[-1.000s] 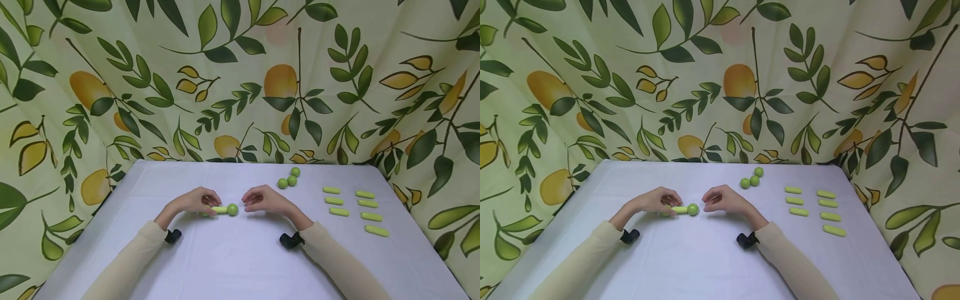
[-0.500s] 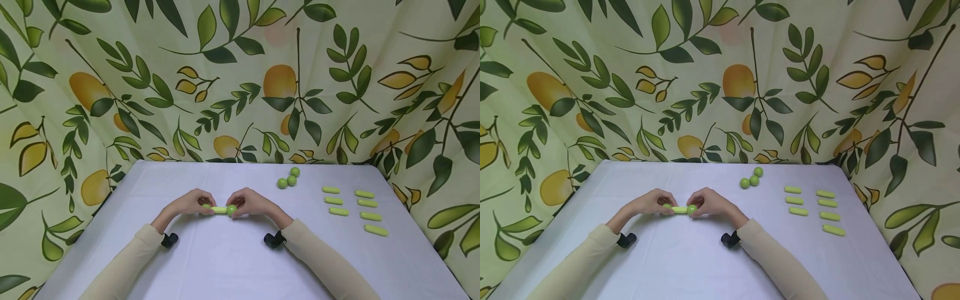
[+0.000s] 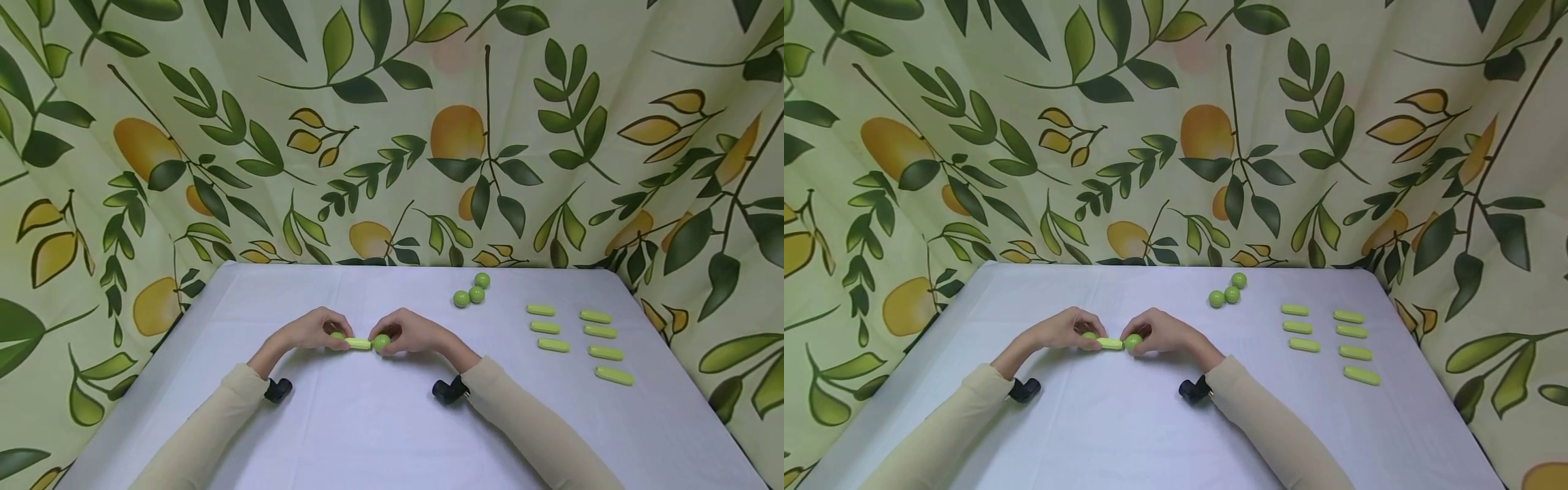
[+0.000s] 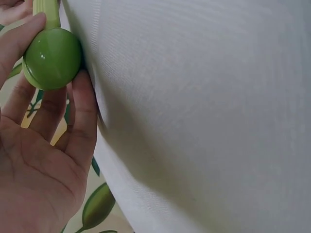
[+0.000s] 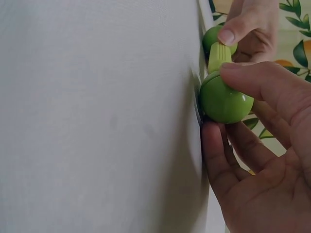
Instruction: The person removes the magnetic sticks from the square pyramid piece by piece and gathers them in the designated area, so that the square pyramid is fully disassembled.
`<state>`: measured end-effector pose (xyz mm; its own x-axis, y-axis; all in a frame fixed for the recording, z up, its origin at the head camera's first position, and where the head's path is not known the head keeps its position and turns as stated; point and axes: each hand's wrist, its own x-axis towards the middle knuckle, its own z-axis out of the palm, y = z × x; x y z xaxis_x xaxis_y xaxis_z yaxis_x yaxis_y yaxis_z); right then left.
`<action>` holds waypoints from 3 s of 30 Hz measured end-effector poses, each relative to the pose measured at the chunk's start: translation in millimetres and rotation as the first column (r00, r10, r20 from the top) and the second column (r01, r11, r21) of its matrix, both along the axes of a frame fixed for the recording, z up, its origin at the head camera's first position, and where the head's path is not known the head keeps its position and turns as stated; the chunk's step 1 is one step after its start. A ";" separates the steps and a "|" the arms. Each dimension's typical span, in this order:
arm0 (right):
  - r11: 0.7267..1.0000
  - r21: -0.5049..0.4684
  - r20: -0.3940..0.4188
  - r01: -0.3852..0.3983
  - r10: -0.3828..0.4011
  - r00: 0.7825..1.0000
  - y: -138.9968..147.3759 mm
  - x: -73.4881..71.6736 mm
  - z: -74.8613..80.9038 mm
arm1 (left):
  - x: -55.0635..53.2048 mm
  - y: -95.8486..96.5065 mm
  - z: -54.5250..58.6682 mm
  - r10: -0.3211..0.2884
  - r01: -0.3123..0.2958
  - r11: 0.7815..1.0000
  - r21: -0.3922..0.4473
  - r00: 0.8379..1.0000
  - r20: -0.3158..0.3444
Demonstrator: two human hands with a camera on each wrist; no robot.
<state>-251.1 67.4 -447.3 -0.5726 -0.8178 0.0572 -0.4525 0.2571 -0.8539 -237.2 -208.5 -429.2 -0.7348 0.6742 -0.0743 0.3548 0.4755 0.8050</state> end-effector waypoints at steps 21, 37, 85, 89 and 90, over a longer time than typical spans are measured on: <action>0.972 -0.046 0.042 0.230 -0.228 0.973 98.4 -2.5 0.4 | -0.5 2.0 -0.2 0.027 -0.026 0.999 -0.047 1.000 0.008; 0.884 -0.017 0.065 0.467 -0.466 0.883 179.6 -3.7 7.2 | -0.4 3.4 -2.5 0.021 -0.021 0.998 -0.067 1.000 0.001; 0.803 0.008 0.014 0.596 -0.596 0.803 201.3 -10.0 21.3 | -2.2 -0.5 -5.8 0.013 -0.013 0.999 -0.032 1.000 -0.008; 0.805 -0.025 0.018 0.593 -0.593 0.805 198.5 -6.8 25.2 | -1.7 -1.4 -5.7 0.020 -0.021 0.999 -0.043 0.999 -0.027; 0.807 -0.037 0.018 0.589 -0.589 0.808 196.8 -5.9 25.8 | -1.4 -1.9 -5.2 0.022 -0.024 0.999 -0.046 0.999 -0.030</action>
